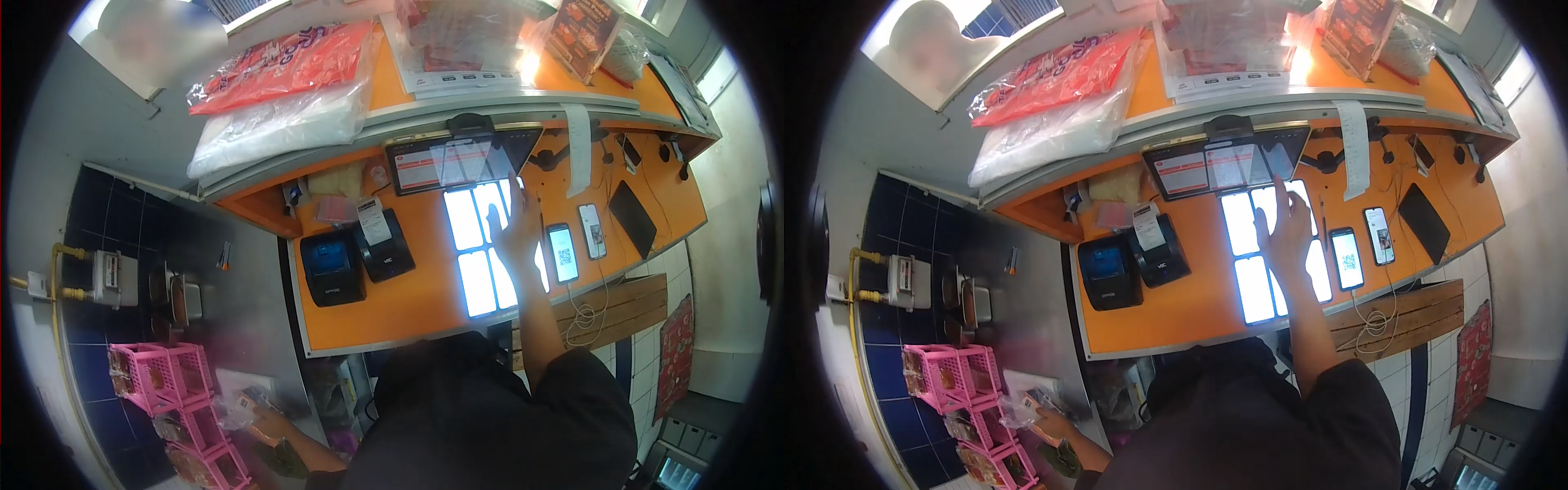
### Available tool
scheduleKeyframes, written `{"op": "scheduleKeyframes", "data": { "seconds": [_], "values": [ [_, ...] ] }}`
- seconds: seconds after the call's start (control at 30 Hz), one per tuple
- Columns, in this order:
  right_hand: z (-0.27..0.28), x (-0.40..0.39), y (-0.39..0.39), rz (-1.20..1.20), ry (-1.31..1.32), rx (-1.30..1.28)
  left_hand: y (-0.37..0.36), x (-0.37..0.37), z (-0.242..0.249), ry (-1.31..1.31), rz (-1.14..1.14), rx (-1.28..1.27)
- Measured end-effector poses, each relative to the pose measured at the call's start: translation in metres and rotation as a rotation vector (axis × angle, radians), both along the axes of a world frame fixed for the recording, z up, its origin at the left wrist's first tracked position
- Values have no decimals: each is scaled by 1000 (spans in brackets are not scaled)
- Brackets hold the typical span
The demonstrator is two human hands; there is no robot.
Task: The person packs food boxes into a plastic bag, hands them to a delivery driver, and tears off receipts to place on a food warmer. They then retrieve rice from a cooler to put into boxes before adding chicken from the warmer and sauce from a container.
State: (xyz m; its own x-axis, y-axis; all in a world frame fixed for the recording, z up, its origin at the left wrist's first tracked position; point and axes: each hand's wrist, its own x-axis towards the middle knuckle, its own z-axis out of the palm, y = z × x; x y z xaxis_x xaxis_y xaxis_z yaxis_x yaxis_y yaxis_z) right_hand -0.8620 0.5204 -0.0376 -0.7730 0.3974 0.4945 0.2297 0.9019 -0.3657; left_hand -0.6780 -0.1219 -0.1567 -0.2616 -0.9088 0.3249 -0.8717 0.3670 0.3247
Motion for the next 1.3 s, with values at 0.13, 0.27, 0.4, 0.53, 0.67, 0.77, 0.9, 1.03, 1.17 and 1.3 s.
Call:
{"op": "scheduleKeyframes", "data": {
  "seconds": [0.13, 0.27, 0.4, 0.53, 0.67, 0.77, 0.9, 1.03, 1.17, 1.3],
  "values": [
    [20, -32, 2, -79, -11, 39, -24, 6, -22, -10, 41, -24],
    [-12, -32, 5, -40, -116, -2, -12, 4, -14, 54, 31, 6],
    [-40, -9, 4, -43, -218, -11, -6, 3, -11, 50, 30, 38],
    [-33, 10, -6, -59, -270, -121, -12, 4, -17, 34, 18, 8],
    [-40, 24, -18, -50, -253, -151, -17, 6, -14, 43, 17, -1],
    [-42, 30, -21, 10, -189, -199, -45, 9, -25, 82, 13, -4],
    [-36, 35, -29, 129, -133, -236, -25, 2, 60, 322, -142, 125],
    [-15, 36, -50, 328, -163, -467, -24, -14, 101, 662, -429, 58],
    [6, 35, -87, 605, -371, -648, 106, -71, 209, 1031, -708, 545],
    [13, 44, -133, 1058, -499, -1144, 129, -103, 161, 705, -1273, -68]
  ]
}}
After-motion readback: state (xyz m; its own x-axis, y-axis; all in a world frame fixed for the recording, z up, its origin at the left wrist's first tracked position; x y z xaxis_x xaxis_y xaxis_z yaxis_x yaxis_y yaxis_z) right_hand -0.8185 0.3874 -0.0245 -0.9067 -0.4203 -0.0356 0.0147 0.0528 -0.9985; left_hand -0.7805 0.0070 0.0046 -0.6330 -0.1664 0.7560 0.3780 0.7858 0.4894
